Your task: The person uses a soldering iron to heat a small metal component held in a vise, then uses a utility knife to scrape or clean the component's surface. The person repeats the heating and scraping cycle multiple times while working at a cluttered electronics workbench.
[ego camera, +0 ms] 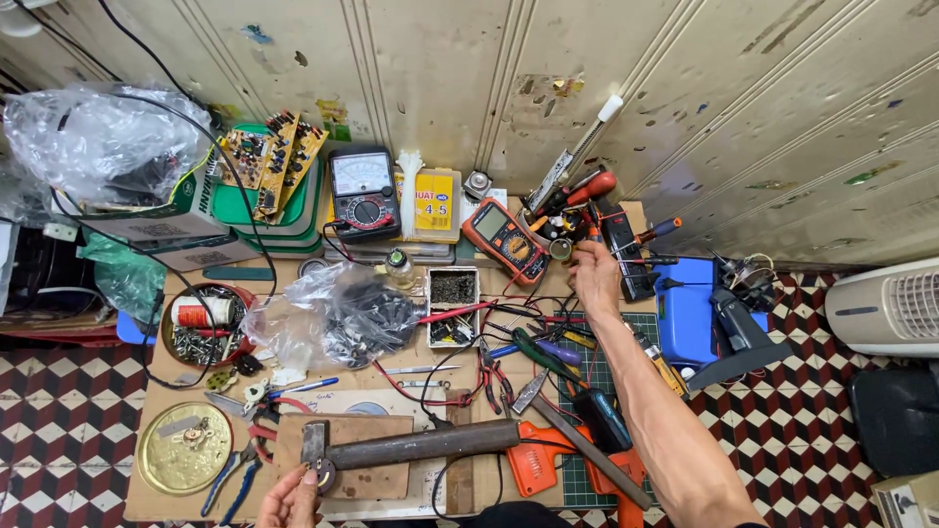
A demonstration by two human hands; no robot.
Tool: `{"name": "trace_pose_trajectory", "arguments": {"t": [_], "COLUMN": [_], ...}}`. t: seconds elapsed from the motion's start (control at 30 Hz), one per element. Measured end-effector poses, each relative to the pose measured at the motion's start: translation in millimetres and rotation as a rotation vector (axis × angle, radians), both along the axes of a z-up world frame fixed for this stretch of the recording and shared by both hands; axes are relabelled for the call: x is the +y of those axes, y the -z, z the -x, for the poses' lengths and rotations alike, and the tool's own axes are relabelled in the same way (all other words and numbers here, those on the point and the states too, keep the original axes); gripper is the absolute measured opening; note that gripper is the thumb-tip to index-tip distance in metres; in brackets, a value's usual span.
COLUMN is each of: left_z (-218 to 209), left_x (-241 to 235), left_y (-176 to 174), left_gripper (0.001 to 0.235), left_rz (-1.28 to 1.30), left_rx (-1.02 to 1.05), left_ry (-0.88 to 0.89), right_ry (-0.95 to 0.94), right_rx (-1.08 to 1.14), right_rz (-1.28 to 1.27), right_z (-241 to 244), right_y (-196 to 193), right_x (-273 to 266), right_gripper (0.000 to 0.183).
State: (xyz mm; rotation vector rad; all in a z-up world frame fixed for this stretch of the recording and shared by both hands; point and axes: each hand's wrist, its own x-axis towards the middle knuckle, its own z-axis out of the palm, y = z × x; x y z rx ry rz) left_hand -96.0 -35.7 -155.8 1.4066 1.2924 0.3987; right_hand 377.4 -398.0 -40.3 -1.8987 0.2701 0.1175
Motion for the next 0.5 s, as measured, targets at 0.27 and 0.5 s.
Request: {"name": "trace_pose_trajectory", "arguments": {"t": [0.27,0.5], "left_z": [14.2,18.9], "left_x": [10.7,11.7], "left_y": [28.1,28.4], "left_gripper": [0.036,0.036], "left_rz": [-0.005,-0.012], "left_rx": [0.013,-0.018], "left_ry": [0.011,-0.001], "right_ry": [-0.093,-0.145], "right_rx": [-0.065,-0.070], "right_rz": [0.179,0.221], "right_z": [7.4,32.7], "right_y": [3.2,-16.2], "right_x": [9.8,18.8], "right_gripper": [0.042,0.046]}}
